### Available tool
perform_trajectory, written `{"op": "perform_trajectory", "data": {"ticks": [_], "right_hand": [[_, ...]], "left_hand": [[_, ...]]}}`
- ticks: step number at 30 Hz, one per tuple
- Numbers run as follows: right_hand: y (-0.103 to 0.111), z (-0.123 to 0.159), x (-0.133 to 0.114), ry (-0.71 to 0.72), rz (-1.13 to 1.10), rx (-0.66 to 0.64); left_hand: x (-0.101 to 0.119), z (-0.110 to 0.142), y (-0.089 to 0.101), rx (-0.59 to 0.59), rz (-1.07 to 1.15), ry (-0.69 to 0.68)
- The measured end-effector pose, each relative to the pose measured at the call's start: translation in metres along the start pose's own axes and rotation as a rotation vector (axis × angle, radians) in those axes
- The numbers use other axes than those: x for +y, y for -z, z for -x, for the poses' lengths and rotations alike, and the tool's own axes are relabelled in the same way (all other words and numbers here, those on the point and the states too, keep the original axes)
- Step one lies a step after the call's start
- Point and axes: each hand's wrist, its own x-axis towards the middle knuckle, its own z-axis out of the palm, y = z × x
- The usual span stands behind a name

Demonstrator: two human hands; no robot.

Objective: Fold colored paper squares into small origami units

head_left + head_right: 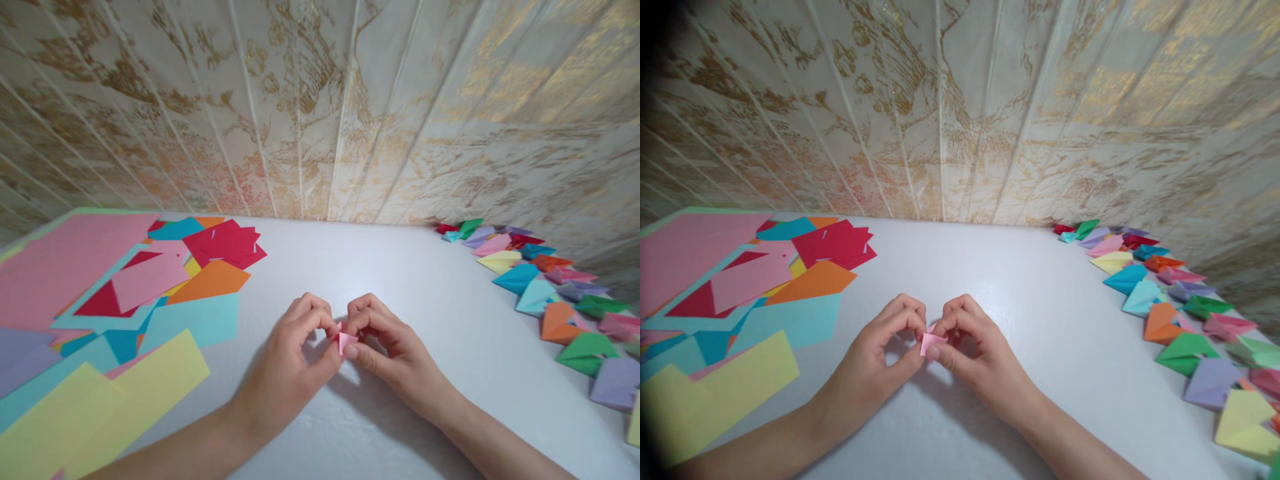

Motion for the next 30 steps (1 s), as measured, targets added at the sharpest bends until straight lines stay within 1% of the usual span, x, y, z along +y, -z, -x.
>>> {"op": "perform_trajectory", "data": {"ticks": [6, 8, 11, 13, 14, 15, 17, 19, 20, 21, 23, 26, 28, 30], "right_hand": [[0.001, 0.0, -0.001, -0.006, -0.001, -0.035], [0.003, 0.001, 0.001, 0.028, 0.012, -0.002], [0.006, 0.002, 0.004, 0.154, 0.134, 0.107], [0.008, 0.003, 0.006, 0.284, 0.279, 0.134], [0.009, 0.003, 0.006, 0.349, 0.355, 0.125], [0.01, 0.003, 0.006, 0.405, 0.424, 0.105], [0.011, 0.003, 0.005, 0.494, 0.519, 0.069], [0.01, 0.003, 0.004, 0.548, 0.553, 0.045], [0.01, 0.003, 0.003, 0.563, 0.547, 0.035], [0.009, 0.004, 0.003, 0.563, 0.528, 0.031], [0.008, 0.005, 0.001, 0.521, 0.471, 0.045], [0.004, 0.006, -0.001, 0.406, 0.378, 0.117], [0.002, 0.007, -0.002, 0.359, 0.355, 0.142], [0.0, 0.007, -0.002, 0.348, 0.365, 0.146]], "left_hand": [[0.001, 0.0, 0.0, 0.001, -0.091, -0.08], [0.002, 0.0, 0.0, 0.01, -0.104, -0.086], [0.001, 0.002, 0.0, 0.077, -0.078, -0.058], [0.0, 0.004, 0.0, 0.122, 0.05, 0.015], [-0.001, 0.004, 0.0, 0.124, 0.137, 0.062], [-0.001, 0.004, 0.0, 0.103, 0.219, 0.109], [0.0, 0.003, -0.001, 0.023, 0.322, 0.18], [0.001, 0.002, -0.002, -0.036, 0.357, 0.203], [0.001, 0.002, -0.002, -0.038, 0.373, 0.2], [0.001, 0.001, -0.003, -0.023, 0.392, 0.189], [-0.001, 0.0, -0.004, 0.041, 0.414, 0.148], [-0.002, 0.0, -0.005, 0.128, 0.313, 0.058], [-0.002, 0.001, -0.005, 0.139, 0.212, 0.0], [0.0, 0.002, -0.006, 0.129, 0.164, -0.035]]}}
